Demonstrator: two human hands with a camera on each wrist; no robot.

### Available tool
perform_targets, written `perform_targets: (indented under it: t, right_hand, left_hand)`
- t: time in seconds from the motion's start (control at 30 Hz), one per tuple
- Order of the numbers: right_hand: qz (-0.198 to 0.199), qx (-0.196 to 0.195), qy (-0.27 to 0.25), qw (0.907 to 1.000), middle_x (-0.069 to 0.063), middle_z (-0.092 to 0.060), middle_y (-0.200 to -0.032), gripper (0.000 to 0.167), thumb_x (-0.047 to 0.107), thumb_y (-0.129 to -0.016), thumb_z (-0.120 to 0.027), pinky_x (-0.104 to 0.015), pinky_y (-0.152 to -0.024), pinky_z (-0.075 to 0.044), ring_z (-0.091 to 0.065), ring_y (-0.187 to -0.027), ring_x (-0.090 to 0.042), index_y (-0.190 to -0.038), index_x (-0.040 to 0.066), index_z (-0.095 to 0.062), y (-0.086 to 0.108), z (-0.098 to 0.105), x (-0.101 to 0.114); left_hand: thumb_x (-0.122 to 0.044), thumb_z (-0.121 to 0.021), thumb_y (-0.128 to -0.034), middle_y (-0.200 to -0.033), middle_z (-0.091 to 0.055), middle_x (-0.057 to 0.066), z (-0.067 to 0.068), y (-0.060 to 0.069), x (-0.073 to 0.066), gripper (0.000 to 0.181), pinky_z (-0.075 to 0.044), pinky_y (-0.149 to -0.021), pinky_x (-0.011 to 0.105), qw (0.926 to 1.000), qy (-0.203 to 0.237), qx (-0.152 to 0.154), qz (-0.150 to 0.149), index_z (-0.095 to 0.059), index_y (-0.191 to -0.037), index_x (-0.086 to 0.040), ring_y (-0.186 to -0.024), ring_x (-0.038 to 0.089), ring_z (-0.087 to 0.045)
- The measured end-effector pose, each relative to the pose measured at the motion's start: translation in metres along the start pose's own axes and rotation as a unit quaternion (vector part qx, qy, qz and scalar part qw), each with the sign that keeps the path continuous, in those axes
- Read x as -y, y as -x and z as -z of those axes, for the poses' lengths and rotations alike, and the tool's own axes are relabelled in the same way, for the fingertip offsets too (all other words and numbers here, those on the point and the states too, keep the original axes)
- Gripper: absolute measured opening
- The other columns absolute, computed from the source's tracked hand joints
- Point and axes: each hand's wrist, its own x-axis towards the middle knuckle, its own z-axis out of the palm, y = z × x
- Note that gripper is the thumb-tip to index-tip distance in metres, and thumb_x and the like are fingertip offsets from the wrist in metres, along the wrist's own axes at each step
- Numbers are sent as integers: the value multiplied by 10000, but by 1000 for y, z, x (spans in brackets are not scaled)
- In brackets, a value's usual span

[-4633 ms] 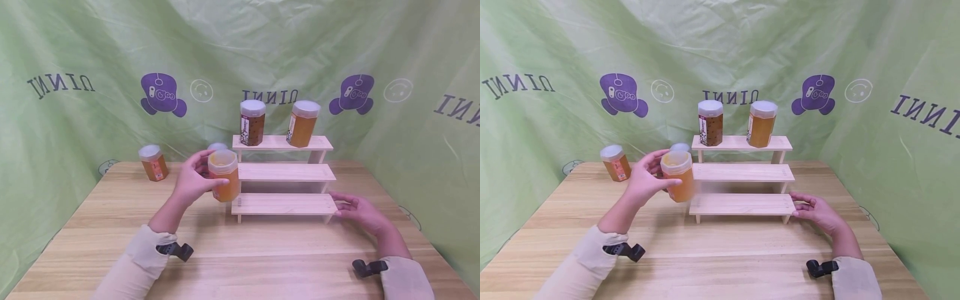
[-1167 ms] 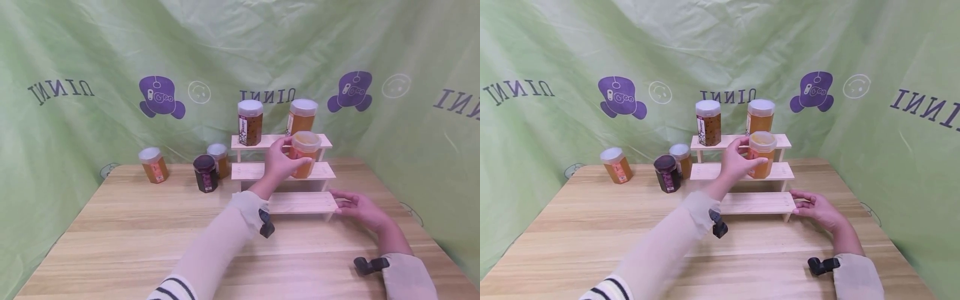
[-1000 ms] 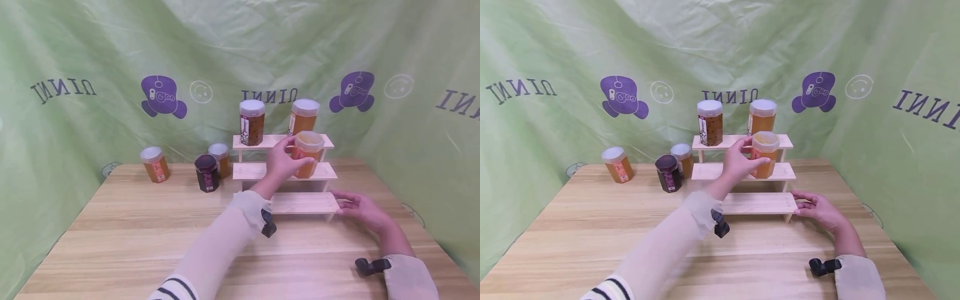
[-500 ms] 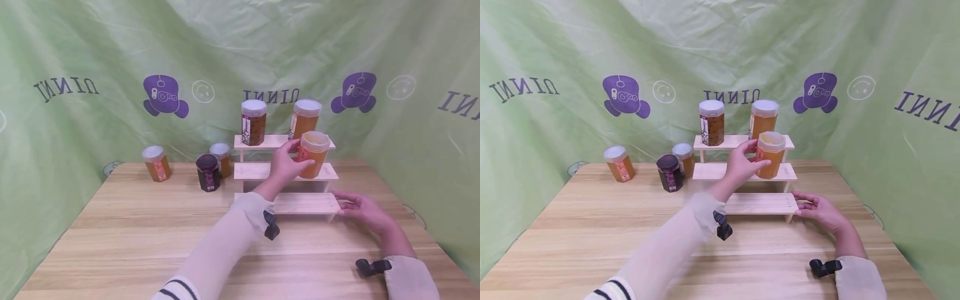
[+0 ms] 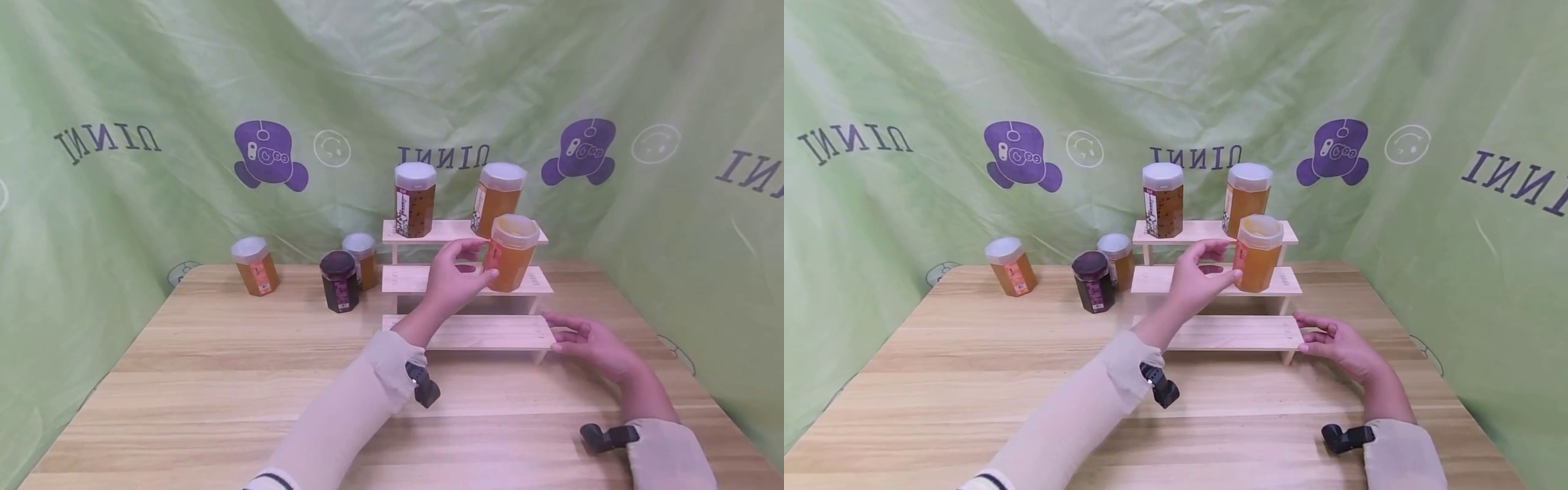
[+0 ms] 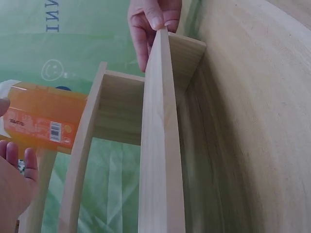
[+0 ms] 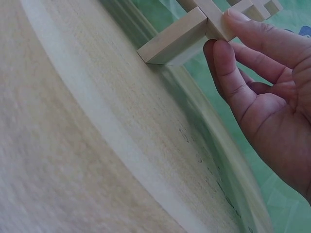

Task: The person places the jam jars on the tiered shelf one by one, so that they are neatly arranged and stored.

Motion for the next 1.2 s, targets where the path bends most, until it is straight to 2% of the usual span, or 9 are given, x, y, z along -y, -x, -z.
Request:
perform_targets:
  t: [0.1, 0.23, 0.33, 0.53, 0.63, 0.8, 1.03, 1.2]
  right_hand:
    - [59, 15, -40, 10000, 54, -649, -1215, 655, 62, -892, -686, -195, -885, -499, -641, -1053, -96, -1438, -93, -359, 0, 0, 0]
    - [61, 20, -59, 10000, 32, -652, -1215, 650, 58, -893, -683, -194, -885, -498, -643, -1051, -101, -1439, -87, -363, 0, 0, 0]
    - [44, 13, -30, 10000, 14, -650, -1221, 652, 64, -891, -688, -192, -887, -495, -642, -1052, -100, -1441, -78, -367, 0, 0, -1]
    - [73, -35, 47, 10000, 72, -638, -1217, 661, 67, -884, -696, -183, -882, -494, -639, -1043, -89, -1436, -88, -367, -1, 0, -1]
    - [122, -67, 107, 9998, 124, -627, -1204, 653, 60, -884, -696, -180, -871, -500, -639, -1029, -79, -1426, -106, -370, 0, 0, -1]
    - [167, -51, 169, 9997, 161, -617, -1201, 645, 64, -890, -692, -181, -862, -505, -635, -1026, -70, -1426, -102, -374, 0, 1, -3]
    - [197, -26, 149, 9997, 147, -624, -1192, 641, 53, -889, -689, -188, -855, -513, -637, -1018, -73, -1423, -108, -373, -1, 1, -3]
    - [113, -45, 163, 9998, 146, -619, -1194, 651, 67, -887, -695, -191, -855, -512, -631, -1020, -71, -1429, -97, -372, 0, 0, -1]
  left_hand:
    - [-69, -824, -772, -1058, -621, -3, 7, 3, -2, 434, -560, -853, 382, 9999, 81, 81, -81, -646, -1167, -39, -966, 122, -596]
    - [-65, -823, -772, -1086, -623, 20, 16, 5, -3, 442, -561, -845, 350, 9994, 30, 291, -197, -647, -1177, -50, -1013, 237, -615]
    - [-67, -826, -770, -1106, -626, 30, 24, 7, -4, 459, -559, -853, 368, 9987, 5, 398, -316, -643, -1190, -40, -1038, 298, -611]
    - [-41, -809, -776, -1148, -639, 36, 39, 13, -6, 482, -539, -888, 455, 9972, 140, 558, -486, -630, -1223, -24, -1048, 211, -610]
    - [-42, -803, -782, -1177, -635, 49, 46, 16, -7, 487, -542, -893, 405, 9964, 174, 626, -536, -621, -1233, -19, -1058, 185, -602]
    - [-26, -794, -785, -1200, -626, 72, 57, 20, -8, 482, -540, -887, 311, 9964, 203, 624, -531, -615, -1232, -3, -1076, 217, -590]
    - [-34, -796, -782, -1235, -599, 169, 68, 24, -7, 492, -526, -918, 417, 9955, 217, 723, -580, -614, -1237, 5, -1113, 354, -559]
    - [-31, -806, -771, -1232, -597, 141, 76, 29, -7, 498, -522, -922, 419, 9950, 160, 749, -645, -624, -1234, -15, -1113, 311, -557]
